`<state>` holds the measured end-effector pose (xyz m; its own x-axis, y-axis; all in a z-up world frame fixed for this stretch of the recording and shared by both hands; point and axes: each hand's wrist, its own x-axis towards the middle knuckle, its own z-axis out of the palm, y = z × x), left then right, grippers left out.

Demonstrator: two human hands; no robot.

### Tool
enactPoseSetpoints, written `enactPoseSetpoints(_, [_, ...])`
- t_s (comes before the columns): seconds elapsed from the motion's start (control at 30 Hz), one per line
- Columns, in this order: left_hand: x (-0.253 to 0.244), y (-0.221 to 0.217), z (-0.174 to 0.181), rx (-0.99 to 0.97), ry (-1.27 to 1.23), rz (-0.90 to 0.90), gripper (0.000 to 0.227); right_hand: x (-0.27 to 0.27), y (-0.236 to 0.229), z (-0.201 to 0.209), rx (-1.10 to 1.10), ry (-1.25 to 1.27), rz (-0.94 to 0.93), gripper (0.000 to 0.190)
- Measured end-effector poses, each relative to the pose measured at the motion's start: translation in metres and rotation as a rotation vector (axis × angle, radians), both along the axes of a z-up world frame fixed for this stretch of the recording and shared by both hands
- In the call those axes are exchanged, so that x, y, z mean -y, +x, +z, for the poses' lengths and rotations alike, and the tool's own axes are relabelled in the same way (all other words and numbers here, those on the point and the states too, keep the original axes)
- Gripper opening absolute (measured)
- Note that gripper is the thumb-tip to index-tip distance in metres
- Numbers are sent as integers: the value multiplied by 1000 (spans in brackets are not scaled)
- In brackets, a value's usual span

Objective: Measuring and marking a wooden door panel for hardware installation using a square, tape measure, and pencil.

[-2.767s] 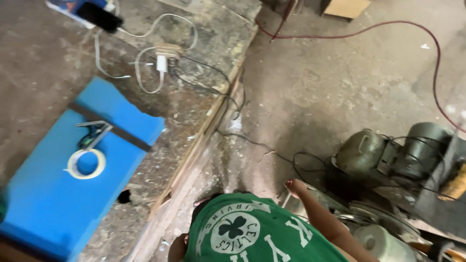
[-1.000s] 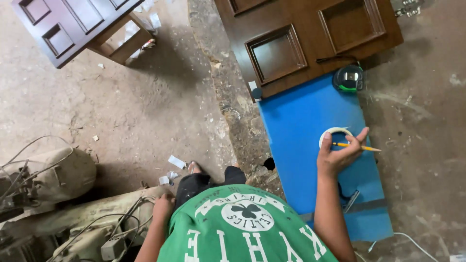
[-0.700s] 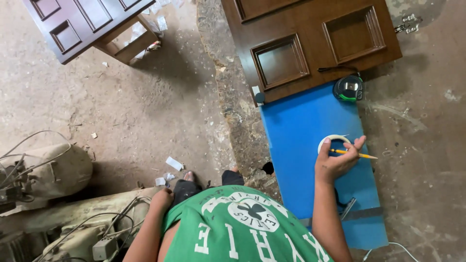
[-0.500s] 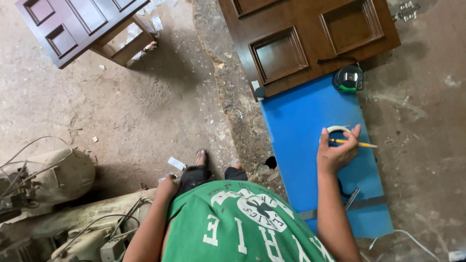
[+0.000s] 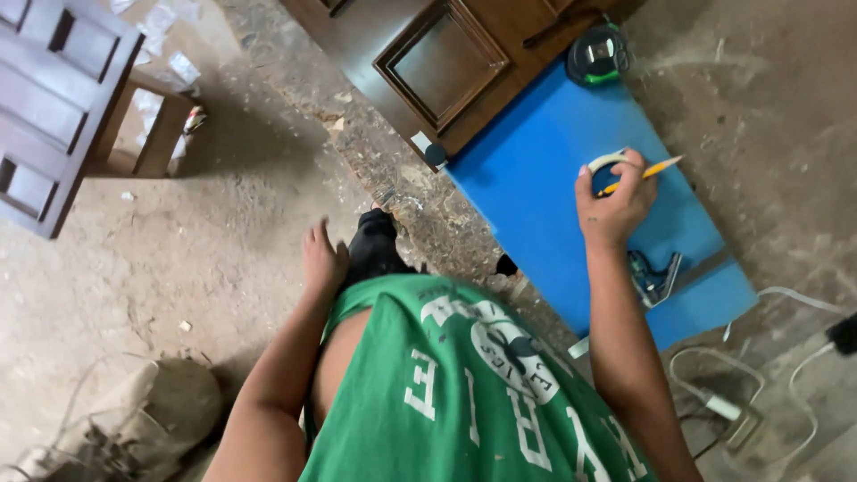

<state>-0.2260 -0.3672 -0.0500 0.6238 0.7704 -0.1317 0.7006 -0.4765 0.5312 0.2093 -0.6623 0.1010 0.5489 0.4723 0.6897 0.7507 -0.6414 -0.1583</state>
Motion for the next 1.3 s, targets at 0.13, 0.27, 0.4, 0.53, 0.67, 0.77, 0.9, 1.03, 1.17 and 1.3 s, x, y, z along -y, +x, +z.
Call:
enactPoseSetpoints(0.13, [-80, 97, 93, 224, 299, -213, 86, -14, -6, 7, -15, -19, -81, 36])
enactPoseSetpoints(0.27, [-138, 138, 120, 162, 345, -497, 76, -34, -13, -2, -70, -44, -198, 36])
enactPoseSetpoints(0.4, [-164, 165, 119, -193, 221, -761, 99, -76, -36, 36, -175, 39, -292, 19])
enactPoseSetpoints(0.53, [-171, 164, 97, -239, 467, -944, 99, -81, -35, 27, -169, 44, -371, 20])
enactPoseSetpoints(0.67, [-175, 164, 94, -435, 367, -1044, 124, -79, -29, 17, -65, 97, -392, 16])
enactPoseSetpoints(0.77, [-178, 161, 82, -413, 428, -1081, 121, -76, -22, 5, -19, 145, -400, 20])
enactPoseSetpoints(0.9, [-185, 152, 56, -328, 487, -1070, 123, -72, -24, 4, -83, 152, -412, 3])
enactPoseSetpoints(1.03, [-183, 152, 56, -387, 408, -1054, 120, -71, -22, 6, -79, 139, -427, 5])
enactPoseSetpoints(1.17, [-184, 150, 50, -331, 507, -1043, 117, -71, -24, 6, -86, 119, -434, 3])
enactPoseSetpoints(1.3, [-184, 150, 55, -394, 448, -1070, 112, -69, -26, 5, -125, 100, -473, 4])
